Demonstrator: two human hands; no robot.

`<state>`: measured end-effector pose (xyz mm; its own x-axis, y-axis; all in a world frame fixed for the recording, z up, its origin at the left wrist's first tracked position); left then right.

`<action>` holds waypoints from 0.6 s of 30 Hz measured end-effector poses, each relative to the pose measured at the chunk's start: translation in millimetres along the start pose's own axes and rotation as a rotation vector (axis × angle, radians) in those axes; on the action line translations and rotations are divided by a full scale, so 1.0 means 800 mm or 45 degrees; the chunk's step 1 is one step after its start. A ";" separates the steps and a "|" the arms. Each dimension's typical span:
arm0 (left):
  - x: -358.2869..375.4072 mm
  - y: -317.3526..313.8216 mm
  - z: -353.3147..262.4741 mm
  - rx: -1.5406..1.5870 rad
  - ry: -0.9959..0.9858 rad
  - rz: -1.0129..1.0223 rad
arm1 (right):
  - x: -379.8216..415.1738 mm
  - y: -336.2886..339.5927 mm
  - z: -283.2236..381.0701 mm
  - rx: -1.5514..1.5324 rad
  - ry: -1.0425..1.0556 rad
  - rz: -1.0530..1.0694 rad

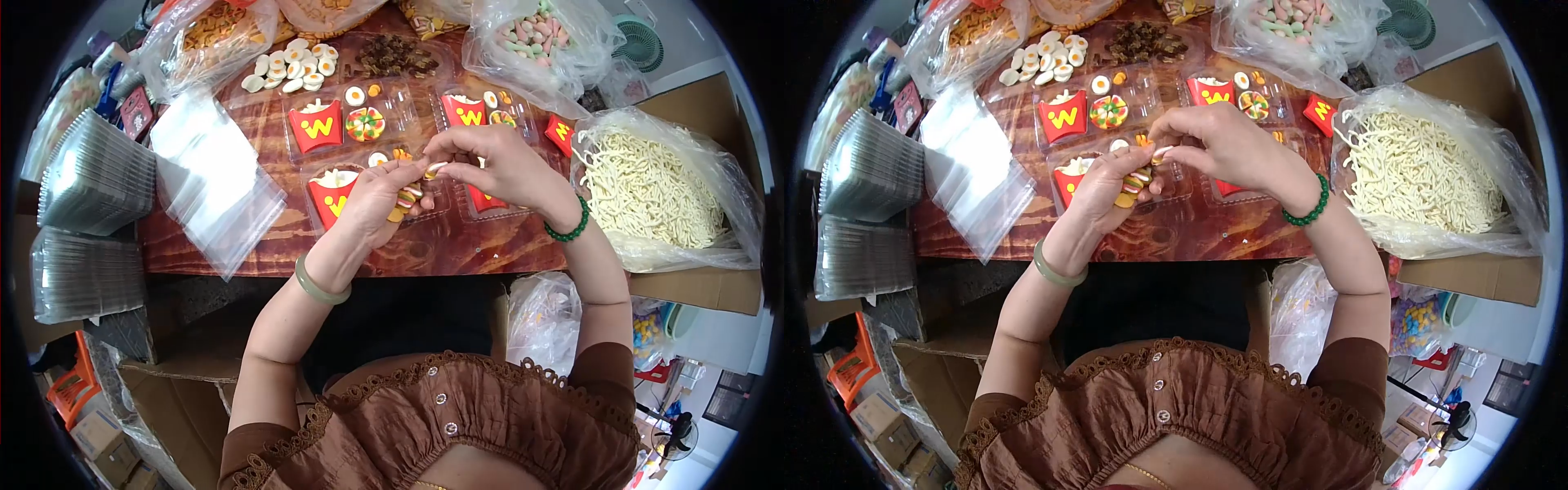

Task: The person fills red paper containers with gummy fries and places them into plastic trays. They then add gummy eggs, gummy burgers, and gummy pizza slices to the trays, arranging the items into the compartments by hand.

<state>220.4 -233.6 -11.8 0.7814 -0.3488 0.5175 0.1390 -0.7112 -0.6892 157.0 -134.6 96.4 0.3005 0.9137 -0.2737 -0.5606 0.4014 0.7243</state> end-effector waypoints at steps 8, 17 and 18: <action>0.021 0.020 0.009 0.388 0.033 0.084 | -0.053 -0.018 -0.099 0.362 -0.137 -0.291; 0.041 0.043 -0.029 0.286 -0.380 -0.006 | -0.070 -0.042 -0.082 -0.439 -0.446 -0.239; 0.041 0.044 -0.037 0.303 -0.369 -0.100 | -0.068 -0.043 -0.067 -0.662 -0.480 -0.205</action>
<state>233.2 -287.8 -4.2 0.8976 -0.0873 0.4321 0.3162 -0.5555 -0.7691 118.2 -194.5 52.4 0.6084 0.7924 -0.0443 -0.7570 0.5963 0.2672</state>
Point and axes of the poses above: each hand's wrist, its own x-axis away from the middle knuckle, its own y-axis out of the back of the hand, z = x × y, the point moved 6 cm from there along -x, towards the middle knuckle, and after that the axes turned 14 degrees about y, right-handed, at the moved point
